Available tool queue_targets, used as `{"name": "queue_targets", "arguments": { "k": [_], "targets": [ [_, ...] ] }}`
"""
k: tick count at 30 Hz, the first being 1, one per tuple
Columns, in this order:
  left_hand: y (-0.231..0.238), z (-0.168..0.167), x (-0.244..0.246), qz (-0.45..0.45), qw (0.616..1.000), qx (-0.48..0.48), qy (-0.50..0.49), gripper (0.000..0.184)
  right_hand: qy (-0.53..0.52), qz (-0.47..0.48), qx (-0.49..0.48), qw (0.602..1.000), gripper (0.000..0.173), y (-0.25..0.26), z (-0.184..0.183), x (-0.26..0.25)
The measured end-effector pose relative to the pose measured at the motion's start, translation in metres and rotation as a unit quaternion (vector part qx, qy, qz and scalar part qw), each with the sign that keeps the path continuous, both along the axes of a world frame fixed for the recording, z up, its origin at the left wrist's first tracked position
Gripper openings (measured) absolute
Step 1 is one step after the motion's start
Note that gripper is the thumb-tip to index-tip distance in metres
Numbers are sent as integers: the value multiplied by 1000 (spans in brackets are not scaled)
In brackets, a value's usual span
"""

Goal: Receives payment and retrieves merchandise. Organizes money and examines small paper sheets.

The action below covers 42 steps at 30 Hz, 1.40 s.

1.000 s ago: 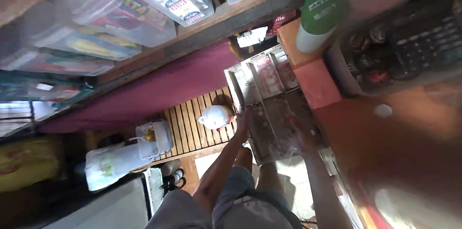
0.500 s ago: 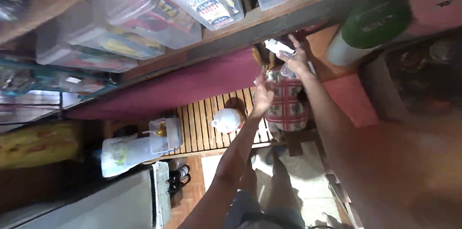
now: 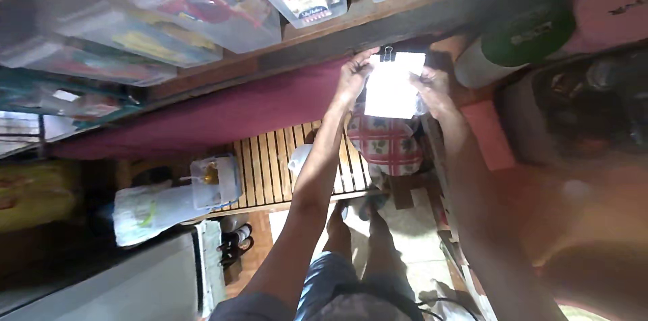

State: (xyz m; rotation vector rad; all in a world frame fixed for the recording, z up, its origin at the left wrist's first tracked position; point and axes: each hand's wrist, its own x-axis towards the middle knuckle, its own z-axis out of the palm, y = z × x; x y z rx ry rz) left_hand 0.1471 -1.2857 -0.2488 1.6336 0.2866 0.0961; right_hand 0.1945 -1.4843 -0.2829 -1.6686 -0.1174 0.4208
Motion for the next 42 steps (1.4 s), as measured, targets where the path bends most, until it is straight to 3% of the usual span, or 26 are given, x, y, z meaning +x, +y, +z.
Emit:
{"name": "queue_targets", "arguments": {
  "k": [3, 6, 9, 10, 16, 22, 28, 35, 42],
  "targets": [
    [-4, 7, 7, -13, 1000, -25, -7, 31, -5, 4, -10, 1000, 15, -3, 8, 2],
    [-14, 7, 18, 38, 999, -27, -18, 18, -15, -3, -2, 1000, 20, -3, 6, 4],
    [-18, 3, 24, 74, 997, -34, -18, 14, -7, -41, -5, 999, 51, -2, 7, 0],
    [-19, 4, 24, 73, 996, -41, -12, 14, -10, -60, -15, 998, 54, -1, 9, -3],
    [-18, 5, 24, 19, 999, -43, -10, 21, -108, -83, 2, 991, 27, 1, 2, -14],
    [-19, 6, 24, 22, 998, -57, -11, 16, -74, -66, 79, 992, 57, 4, -2, -15],
    [-19, 4, 25, 15, 999, -37, -15, 16, -45, -69, 116, 990, 51, 1, -7, -16],
    [-22, 1, 23, 25, 1000, 2, -18, 20, 14, -115, 56, 992, 63, 7, 3, -20],
    [-23, -2, 24, 36, 999, -5, -15, 19, 10, -118, 38, 992, 41, 6, -10, -22]
  ]
}}
